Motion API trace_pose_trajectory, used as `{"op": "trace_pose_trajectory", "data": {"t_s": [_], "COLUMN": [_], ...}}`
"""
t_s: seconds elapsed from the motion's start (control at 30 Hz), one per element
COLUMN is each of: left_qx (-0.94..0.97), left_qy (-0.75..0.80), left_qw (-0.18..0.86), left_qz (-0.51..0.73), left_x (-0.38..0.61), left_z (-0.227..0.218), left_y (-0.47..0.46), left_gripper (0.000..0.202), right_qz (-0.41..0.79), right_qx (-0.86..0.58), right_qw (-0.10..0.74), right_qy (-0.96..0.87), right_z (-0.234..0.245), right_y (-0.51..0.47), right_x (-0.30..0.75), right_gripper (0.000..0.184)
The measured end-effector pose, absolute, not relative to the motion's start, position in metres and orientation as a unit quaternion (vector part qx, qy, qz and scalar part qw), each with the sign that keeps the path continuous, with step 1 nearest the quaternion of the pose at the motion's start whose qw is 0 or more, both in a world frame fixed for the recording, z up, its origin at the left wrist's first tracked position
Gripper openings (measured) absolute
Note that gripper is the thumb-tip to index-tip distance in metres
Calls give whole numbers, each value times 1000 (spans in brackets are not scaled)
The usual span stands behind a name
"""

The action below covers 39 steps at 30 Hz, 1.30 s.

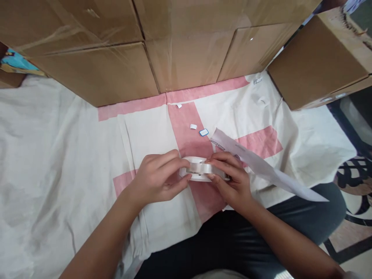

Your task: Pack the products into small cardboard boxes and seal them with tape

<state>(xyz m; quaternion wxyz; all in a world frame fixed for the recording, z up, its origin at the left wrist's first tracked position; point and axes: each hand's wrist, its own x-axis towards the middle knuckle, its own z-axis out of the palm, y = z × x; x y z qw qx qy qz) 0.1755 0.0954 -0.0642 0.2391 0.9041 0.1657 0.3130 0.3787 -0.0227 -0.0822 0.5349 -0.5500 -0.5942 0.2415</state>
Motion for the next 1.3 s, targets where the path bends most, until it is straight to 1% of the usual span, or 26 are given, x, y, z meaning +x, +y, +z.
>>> {"op": "trace_pose_trajectory", "data": {"t_s": [0.17,0.23,0.3,0.4,0.6,0.8,1.03,1.3], "left_qx": [905,917,932,942,951,949,948,936], "left_qy": [174,182,185,186,195,210,226,226], "left_qw": [238,193,114,21,-53,-23,70,174], "left_qz": [306,297,291,279,234,235,215,204], "left_x": [179,179,179,181,189,191,191,187], "left_z": [-59,-55,-51,-45,-41,-52,-55,-55], "left_y": [90,87,83,77,71,72,74,82], "left_gripper": [15,10,7,7,9,12,17,13], "right_qz": [249,242,235,241,270,253,248,249], "right_qx": [-555,-555,-559,-565,-564,-562,-576,-577], "right_qw": [525,527,530,529,523,535,524,531], "right_qy": [-596,-596,-593,-585,-579,-577,-577,-568], "right_z": [-83,-83,-83,-82,-82,-80,-81,-82], "right_y": [-23,-22,-22,-22,-24,-22,-23,-24], "right_x": [380,380,379,379,379,378,378,379], "right_gripper": [40,40,39,38,43,43,37,34]}}
